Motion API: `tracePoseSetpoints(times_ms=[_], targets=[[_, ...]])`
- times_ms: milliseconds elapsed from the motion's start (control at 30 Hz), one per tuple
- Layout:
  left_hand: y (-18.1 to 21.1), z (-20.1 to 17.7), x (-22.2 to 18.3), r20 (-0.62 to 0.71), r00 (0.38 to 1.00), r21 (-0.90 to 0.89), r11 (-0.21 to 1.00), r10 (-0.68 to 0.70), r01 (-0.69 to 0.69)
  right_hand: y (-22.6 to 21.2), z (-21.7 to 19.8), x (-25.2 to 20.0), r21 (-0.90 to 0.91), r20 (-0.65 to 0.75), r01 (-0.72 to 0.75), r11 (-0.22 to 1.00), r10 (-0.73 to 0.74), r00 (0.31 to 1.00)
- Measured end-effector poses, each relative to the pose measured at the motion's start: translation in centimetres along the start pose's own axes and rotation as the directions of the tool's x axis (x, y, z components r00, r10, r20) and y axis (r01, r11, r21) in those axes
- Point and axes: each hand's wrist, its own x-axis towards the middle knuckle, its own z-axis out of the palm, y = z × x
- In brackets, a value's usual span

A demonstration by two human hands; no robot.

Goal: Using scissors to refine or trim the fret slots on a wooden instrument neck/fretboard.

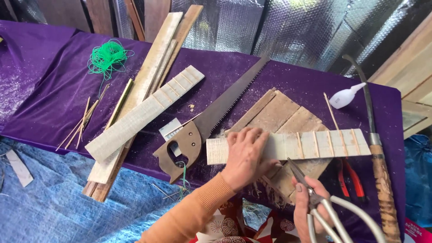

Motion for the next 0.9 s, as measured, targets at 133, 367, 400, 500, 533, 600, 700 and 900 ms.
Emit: tracePoseSetpoints(times_ms=[133,367,400,500,533,600,700,900], targets=[[0.0,0.0,0.6,0.068,0.998,-0.015,1.000,-0.013,0.014,0.6,0.3,0.8,-0.248,0.045,0.286,0.925,-0.284,0.958],[0.3,0.3,0.6,0.005,1.000,-0.047,0.999,-0.021,0.021,2.7,-1.0,1.8,-0.216,0.210,0.551,0.806,-0.512,0.833],[0.2,0.2,0.8,0.003,1.000,-0.045,0.999,-0.021,0.022,1.9,-0.8,2.4,-0.214,0.210,0.552,0.806,-0.514,0.832],[0.3,0.2,0.6,-0.047,0.999,-0.071,0.998,-0.005,0.002,1.0,-1.0,2.8,-0.191,0.299,0.628,0.754,-0.565,0.769],[0.3,0.2,0.6,-0.044,0.999,-0.063,0.998,-0.007,0.005,1.7,-1.2,2.6,-0.183,0.298,0.599,0.780,-0.536,0.790],[0.4,0.1,0.7,-0.041,0.999,-0.057,0.998,-0.012,0.010,1.8,-1.4,2.5,-0.175,0.300,0.568,0.804,-0.506,0.809],[0.4,-0.1,0.8,-0.047,0.999,-0.080,0.997,-0.004,0.000,0.9,-1.2,3.0,-0.195,0.319,0.521,0.831,-0.448,0.835],[0.5,-0.4,0.8,-0.032,0.999,-0.103,0.995,-0.016,0.012,-0.8,-0.4,3.8,-0.191,0.327,0.594,0.782,-0.520,0.790]])
